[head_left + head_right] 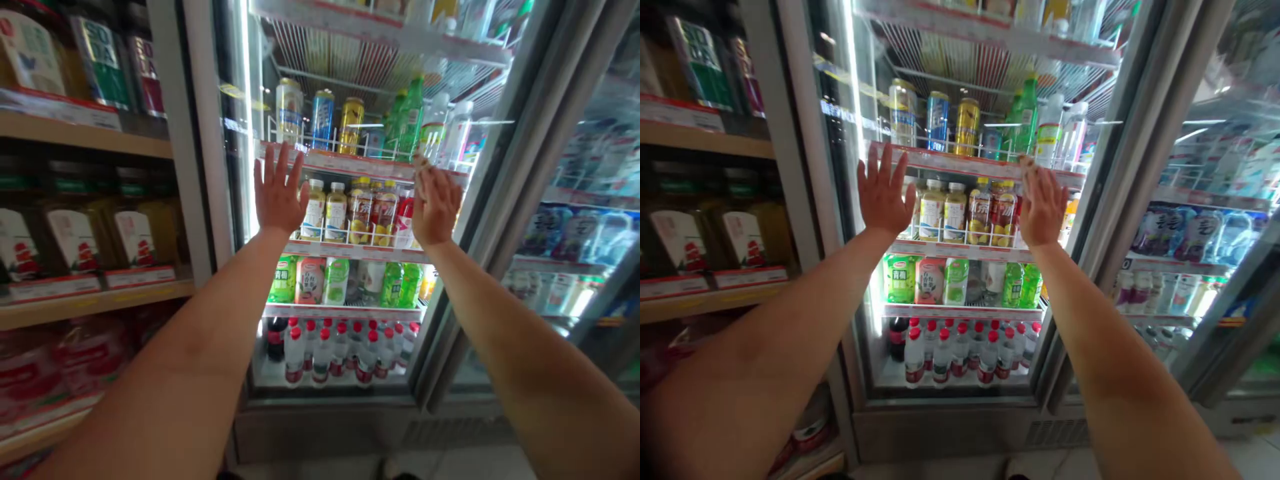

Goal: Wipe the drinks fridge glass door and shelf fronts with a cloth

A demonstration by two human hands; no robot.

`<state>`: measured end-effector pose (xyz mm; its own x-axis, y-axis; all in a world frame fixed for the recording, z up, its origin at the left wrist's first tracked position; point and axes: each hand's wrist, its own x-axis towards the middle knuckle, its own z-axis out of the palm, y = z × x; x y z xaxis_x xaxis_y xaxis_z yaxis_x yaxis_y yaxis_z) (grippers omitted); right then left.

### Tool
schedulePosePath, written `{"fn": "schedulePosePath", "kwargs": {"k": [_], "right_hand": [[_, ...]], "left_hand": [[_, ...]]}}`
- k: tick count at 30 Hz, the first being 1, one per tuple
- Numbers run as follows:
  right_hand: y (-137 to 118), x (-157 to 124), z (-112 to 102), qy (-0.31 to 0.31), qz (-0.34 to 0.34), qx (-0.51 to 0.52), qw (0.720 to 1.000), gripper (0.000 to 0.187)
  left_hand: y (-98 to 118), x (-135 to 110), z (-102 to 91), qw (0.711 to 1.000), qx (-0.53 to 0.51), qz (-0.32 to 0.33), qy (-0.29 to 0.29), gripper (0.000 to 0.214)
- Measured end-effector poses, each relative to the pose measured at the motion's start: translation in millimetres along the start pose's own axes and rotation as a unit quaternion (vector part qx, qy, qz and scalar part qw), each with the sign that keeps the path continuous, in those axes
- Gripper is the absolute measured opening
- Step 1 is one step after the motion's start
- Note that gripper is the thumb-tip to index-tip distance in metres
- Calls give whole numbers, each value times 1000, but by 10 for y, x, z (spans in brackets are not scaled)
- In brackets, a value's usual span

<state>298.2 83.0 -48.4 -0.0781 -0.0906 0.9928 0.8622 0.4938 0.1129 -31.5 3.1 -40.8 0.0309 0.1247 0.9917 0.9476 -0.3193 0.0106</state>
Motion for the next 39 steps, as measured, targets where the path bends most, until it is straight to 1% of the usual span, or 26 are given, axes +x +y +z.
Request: {"fn": "schedulePosePath", "kwargs": {"k": [1,3,8,10,12,15,18,22,25,28,30,33,35,37,39], "right_hand": [[10,74,40,18,24,0,1000,47],[-3,101,98,38,43,5,998,48],[-147,-176,132,28,30,9,999,50],[-204,-233,156,36,42,15,998,50],[-259,-233,200,53,57,28,997,51],[-367,-205,275,70,49,49,995,53],[-532,-213,318,70,28,54,996,52],[-841,-256,315,30,8,71,997,50],[-1093,-279,302,-8,-22,89,996,48],[-1292,-292,307,-69,-71,94,991,45],[-1360,-279,316,-106,-122,92,983,44],[-1334,-171,317,-144,-194,88,966,44],[-1235,-15,296,-166,-217,87,958,44],[-1082,203,260,-169,-203,79,961,43],[-892,445,229,-138,-147,65,977,43]], "left_hand": [[-3,-1,3,1000,0,-1,0,63],[-10,0,8,1000,-1,-2,0,63],[-14,4,7,1000,-4,-8,-4,63],[-10,3,3,1000,-3,-10,-4,63],[-10,-2,3,1000,-4,-9,-2,62],[-14,-9,8,1000,-8,-4,-4,62],[-17,-15,10,1000,-10,-4,-9,61],[-13,-18,6,1000,-1,-5,-16,59],[-27,-12,26,1000,5,-4,-22,58],[-51,-2,56,1000,19,-1,-22,62],[-58,1,64,999,32,2,-21,62],[-49,-2,51,999,41,4,-24,60],[-40,-5,40,999,48,2,-25,61],[-41,-3,41,998,56,0,-25,60],[-52,5,54,998,59,-3,-28,61]]}}
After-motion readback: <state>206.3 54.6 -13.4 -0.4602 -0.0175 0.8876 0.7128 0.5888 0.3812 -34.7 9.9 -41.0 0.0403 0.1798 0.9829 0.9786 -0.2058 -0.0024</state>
